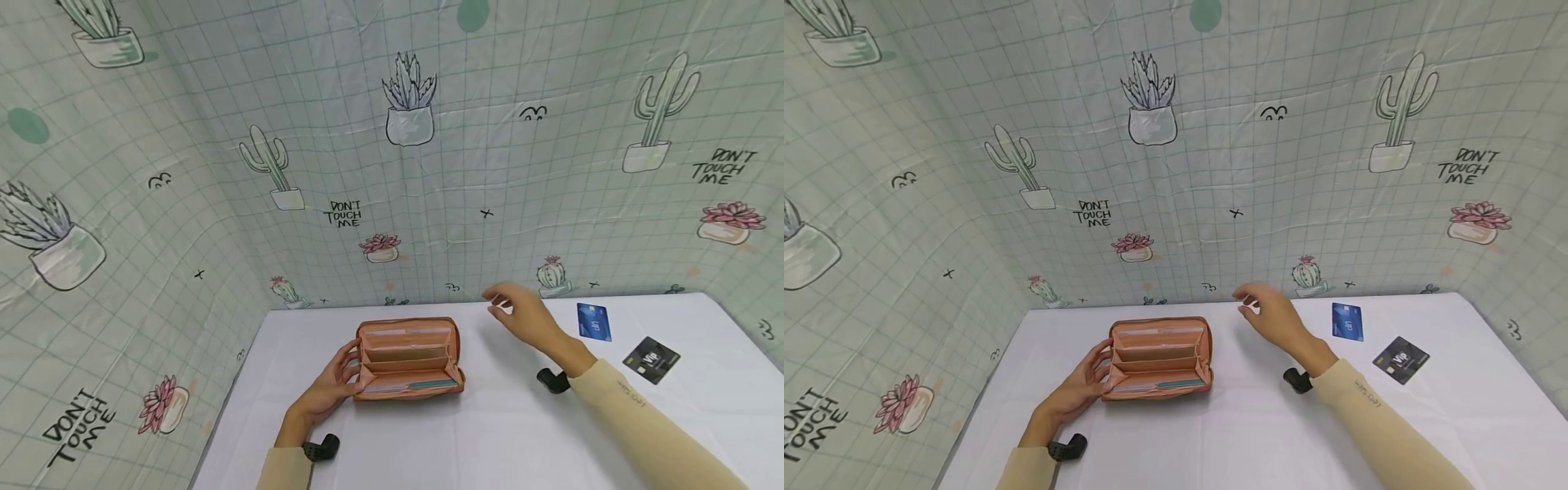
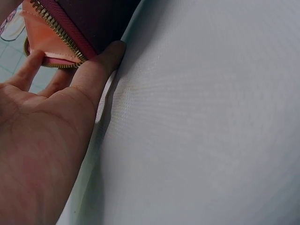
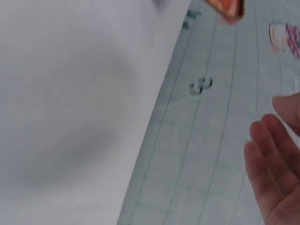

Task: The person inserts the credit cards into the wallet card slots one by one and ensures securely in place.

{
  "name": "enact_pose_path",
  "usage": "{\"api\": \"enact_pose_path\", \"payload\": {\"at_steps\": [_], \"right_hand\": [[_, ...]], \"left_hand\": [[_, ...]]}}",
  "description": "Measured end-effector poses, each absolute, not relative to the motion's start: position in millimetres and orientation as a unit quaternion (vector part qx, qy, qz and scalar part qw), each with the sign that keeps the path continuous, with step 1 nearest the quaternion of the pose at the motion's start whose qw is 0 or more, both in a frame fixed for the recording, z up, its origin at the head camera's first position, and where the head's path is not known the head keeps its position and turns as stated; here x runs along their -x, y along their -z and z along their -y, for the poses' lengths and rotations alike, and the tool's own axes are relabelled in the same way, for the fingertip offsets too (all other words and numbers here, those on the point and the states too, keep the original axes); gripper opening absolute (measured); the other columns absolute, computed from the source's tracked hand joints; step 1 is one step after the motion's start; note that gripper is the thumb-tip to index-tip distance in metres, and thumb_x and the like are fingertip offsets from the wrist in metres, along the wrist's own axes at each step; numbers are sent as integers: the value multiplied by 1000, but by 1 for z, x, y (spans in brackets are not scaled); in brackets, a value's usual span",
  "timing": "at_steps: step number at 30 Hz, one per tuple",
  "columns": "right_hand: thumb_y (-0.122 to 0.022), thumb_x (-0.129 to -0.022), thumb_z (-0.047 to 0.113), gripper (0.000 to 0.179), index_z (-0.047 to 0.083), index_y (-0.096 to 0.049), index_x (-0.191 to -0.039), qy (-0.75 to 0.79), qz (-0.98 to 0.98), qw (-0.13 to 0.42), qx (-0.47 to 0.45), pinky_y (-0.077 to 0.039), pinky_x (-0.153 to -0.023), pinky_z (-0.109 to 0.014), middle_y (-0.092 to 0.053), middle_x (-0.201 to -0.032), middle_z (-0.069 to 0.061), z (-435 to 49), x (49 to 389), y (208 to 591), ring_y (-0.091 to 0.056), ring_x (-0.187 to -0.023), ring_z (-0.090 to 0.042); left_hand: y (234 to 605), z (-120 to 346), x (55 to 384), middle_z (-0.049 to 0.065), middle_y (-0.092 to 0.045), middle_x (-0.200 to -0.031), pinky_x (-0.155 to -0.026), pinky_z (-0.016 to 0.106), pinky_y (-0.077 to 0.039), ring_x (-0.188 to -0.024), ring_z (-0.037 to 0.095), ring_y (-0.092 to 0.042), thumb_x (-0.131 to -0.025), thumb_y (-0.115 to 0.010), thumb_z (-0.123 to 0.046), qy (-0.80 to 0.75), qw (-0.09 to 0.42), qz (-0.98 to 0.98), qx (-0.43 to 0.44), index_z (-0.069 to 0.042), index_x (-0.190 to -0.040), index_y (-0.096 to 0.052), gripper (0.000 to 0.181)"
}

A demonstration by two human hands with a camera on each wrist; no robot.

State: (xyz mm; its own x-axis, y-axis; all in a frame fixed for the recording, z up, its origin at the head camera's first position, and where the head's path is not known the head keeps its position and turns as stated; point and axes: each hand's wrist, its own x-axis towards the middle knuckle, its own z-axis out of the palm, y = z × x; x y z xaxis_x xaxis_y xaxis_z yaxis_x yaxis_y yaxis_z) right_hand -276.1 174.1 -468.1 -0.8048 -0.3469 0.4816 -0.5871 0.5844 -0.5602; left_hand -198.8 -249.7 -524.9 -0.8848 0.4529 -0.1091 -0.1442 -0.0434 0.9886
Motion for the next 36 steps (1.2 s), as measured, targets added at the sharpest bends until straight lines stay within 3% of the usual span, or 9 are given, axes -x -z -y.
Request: {"api": "enact_pose_path", "payload": {"at_steps": [7,13,18,28,36], "right_hand": [[-73,-93,-9,28,-10,-69,-121,-398,890,152,-162,-58,-85,-55,-71,-114,-28,-229,270,477,-72,-98,-43],[-75,-92,-7,32,-11,-68,-122,-396,903,139,-97,-59,-85,-51,-70,-116,-32,-264,267,488,-71,-100,-46],[-79,-90,-3,38,-12,-65,-123,-381,914,133,-46,-58,-82,-56,-67,-117,-34,-286,263,495,-69,-104,-51],[-76,-92,3,59,-20,-47,-139,-372,922,84,66,-50,-94,-66,-54,-130,-42,-313,261,504,-57,-119,-58],[-78,-91,9,71,-26,-39,-139,-354,927,54,110,-46,-98,-68,-49,-129,-48,-319,264,511,-51,-119,-61]], "left_hand": [[526,250,199,13,-30,-160,-100,27,-51,-130,14,-51,-97,-78,-7,-709,207,-664,-117,-6,-169,-10,99],[525,250,197,12,-31,-158,-99,28,-51,-129,14,-52,-96,-78,-6,-710,208,-663,-113,-6,-169,-10,100],[526,250,197,11,-31,-158,-100,28,-51,-130,13,-51,-96,-78,-6,-709,206,-665,-115,-6,-169,-10,100],[526,250,197,14,-31,-159,-101,28,-51,-130,14,-51,-96,-78,-6,-709,205,-666,-112,-7,-169,-11,99],[524,249,196,20,-25,-164,-102,28,-51,-132,15,-50,-96,-78,-10,-707,206,-667,-114,-7,-170,-10,100]]}}
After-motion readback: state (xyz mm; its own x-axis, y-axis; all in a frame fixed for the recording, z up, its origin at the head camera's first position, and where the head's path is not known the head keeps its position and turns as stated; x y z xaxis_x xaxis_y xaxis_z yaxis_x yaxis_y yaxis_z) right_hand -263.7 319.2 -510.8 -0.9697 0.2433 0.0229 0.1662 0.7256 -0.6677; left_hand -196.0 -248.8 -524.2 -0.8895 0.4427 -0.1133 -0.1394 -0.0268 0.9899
